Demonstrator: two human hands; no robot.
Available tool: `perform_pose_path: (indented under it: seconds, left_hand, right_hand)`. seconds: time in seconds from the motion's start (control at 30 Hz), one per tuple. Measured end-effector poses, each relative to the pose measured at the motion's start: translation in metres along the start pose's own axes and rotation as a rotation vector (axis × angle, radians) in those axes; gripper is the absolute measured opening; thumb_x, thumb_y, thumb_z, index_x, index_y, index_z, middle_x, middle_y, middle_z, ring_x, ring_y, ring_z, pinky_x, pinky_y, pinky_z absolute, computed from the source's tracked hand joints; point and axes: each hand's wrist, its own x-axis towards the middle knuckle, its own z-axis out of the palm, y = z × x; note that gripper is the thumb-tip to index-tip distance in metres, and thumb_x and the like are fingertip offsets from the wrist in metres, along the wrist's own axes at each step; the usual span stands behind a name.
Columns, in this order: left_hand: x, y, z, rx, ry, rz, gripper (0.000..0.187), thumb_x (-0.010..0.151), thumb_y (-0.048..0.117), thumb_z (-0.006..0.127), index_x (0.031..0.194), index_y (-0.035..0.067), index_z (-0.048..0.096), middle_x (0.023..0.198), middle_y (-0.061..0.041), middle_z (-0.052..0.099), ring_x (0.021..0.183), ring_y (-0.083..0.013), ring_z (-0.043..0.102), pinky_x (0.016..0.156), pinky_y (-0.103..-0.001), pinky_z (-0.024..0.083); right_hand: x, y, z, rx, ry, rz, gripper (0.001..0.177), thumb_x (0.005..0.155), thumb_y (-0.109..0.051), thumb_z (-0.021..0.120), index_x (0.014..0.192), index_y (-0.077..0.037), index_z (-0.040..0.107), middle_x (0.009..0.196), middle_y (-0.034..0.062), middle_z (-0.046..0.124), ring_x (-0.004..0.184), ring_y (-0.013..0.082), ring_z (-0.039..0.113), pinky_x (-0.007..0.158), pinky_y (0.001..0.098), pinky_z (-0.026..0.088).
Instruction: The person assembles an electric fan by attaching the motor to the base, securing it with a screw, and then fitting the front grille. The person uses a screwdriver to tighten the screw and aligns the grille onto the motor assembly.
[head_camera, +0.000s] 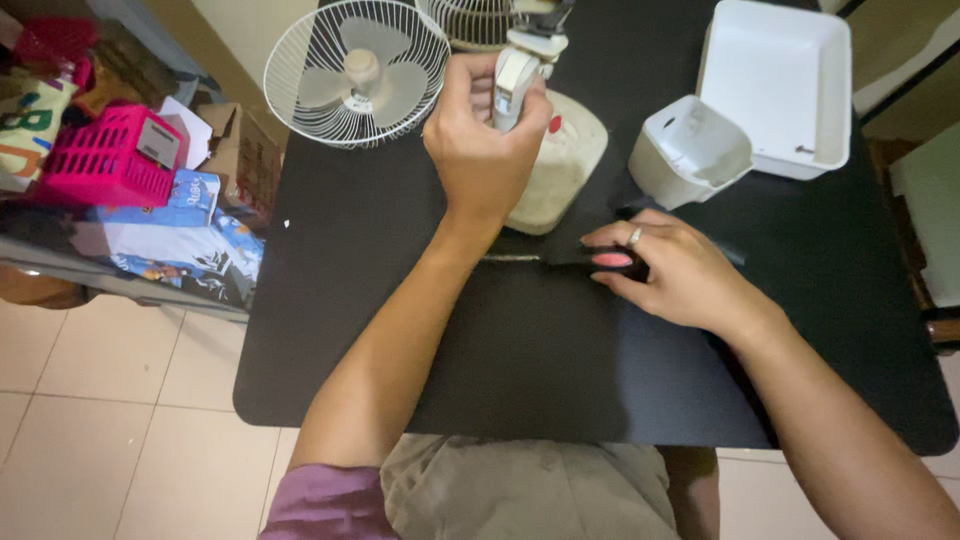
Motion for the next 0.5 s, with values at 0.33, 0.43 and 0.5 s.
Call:
perform_pose_path:
  seconds: [0.33, 0.43, 0.5]
  left_hand:
    - [0.0006, 0.0061, -0.002, 0.009, -0.03, -0.023, 0.031, 0.084, 0.007, 0.08, 0.104, 0.002, 0.057, 0.092, -0.008, 0.074, 0.078, -0.0137, 0.077, 0.073, -0.027, 0.062]
    - [0.0034, 0.0051, -0.001, 0.032, -0.033, -0.019, 0.03, 0.085, 0.006, 0.08, 0.103, 0.003, 0.056, 0.091, -0.007, 0.074, 0.076, -0.0134, 0.077, 0.072, -0.027, 0.062]
    - [0.0037, 0.004, 0.0, 0.042, -0.022, -0.015, 0.03, 0.084, 0.006, 0.08, 0.101, 0.003, 0.056, 0.089, -0.006, 0.074, 0.074, -0.0135, 0.076, 0.072, -0.028, 0.062]
  right_hand:
    - [0.0024, -0.0075, 0.0101, -0.078, 0.1, -0.187, 0.036, 0.078, -0.016, 0.082, 0.111, -0.008, 0.072, 0.104, 0.0077, 0.071, 0.098, 0.0292, 0.065, 0.088, 0.0417, 0.05]
    - [0.0022, -0.0095, 0.008, -0.073, 0.124, -0.209, 0.035, 0.079, -0.016, 0.082, 0.111, -0.007, 0.072, 0.105, 0.0079, 0.07, 0.1, 0.0297, 0.064, 0.088, 0.0419, 0.049]
    - [0.0024, -0.0103, 0.0073, -0.067, 0.13, -0.216, 0.035, 0.079, -0.016, 0.082, 0.112, -0.006, 0.072, 0.105, 0.0077, 0.07, 0.1, 0.0293, 0.064, 0.088, 0.0419, 0.049]
